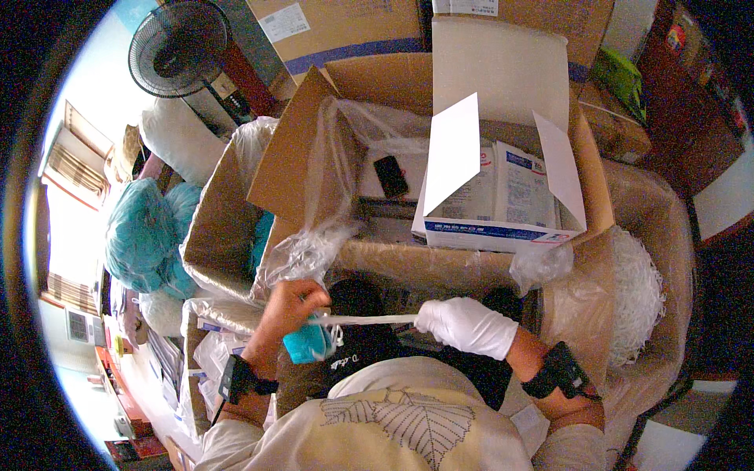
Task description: Checking and sorting teal-colored face masks from a shipping box into individual plastic bags.
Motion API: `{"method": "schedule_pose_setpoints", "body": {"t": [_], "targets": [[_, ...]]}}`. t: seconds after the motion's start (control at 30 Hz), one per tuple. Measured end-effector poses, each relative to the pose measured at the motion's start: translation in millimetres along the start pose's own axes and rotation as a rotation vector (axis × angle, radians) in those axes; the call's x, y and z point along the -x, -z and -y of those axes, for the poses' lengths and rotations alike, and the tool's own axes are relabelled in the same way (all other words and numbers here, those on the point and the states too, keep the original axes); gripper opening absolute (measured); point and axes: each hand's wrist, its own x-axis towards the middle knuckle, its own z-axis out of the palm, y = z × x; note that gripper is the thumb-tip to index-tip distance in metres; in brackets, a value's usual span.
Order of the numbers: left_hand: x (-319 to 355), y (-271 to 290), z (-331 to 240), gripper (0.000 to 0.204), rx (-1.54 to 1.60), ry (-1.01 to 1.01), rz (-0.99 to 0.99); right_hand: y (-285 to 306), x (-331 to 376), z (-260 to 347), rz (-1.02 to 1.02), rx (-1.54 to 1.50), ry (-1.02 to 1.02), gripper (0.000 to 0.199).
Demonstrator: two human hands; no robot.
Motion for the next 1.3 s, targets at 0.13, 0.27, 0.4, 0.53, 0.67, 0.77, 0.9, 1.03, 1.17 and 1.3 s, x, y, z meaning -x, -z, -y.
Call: {"method": "schedule_pose_setpoints", "body": {"t": [0.13,0.27,0.4,0.53,0.67,0.77,0.9,1.03,1.17,1.3], "targets": [[13.4,-38.2,-22.9,0.044,-0.036,-0.095,0.703,-14.3,-18.0,0.0,-0.184,0.164,0.094,0.022],[22.3,-55.7,-37.8,0.026,0.646,-0.247,0.538,-42.2,-30.6,-19.9,-0.087,0.247,0.221,0.019],[13.1,-54.5,-40.1,0.024,0.026,-0.266,0.274,-56.0,-21.8,2.8,-0.042,-0.078,0.2,0.023],[14.5,-54.2,-25.9,0.035,-0.126,-0.407,0.441,-45.7,-14.0,18.9,0.19,-0.058,0.104,0.029],[21.7,-49.8,-14.7,0.033,0.057,-0.496,0.698,-29.4,-2.8,29.5,0.489,-0.135,0.099,0.036],[30.3,-44.1,-22.3,0.032,0.043,-0.608,0.71,-8.7,17.3,36.0,0.612,-0.081,0.092,0.04],[36.7,-38.6,-32.9,0.031,0.012,-0.747,0.662,7.1,43.2,40.2,0.621,-0.076,0.055,0.037],[33.2,-33.5,-40.4,0.029,-0.034,-0.834,0.606,17.6,55.9,39.9,0.554,-0.173,0.039,0.035],[33.2,-24.8,-53.1,0.028,-0.067,-0.859,0.561,28.6,57.3,40.7,0.608,-0.128,-0.041,0.036],[33.0,-10.7,-19.1,0.024,-0.087,-0.762,0.484,43.7,78.1,-0.5,0.249,0.043,0.316,0.033]]}}
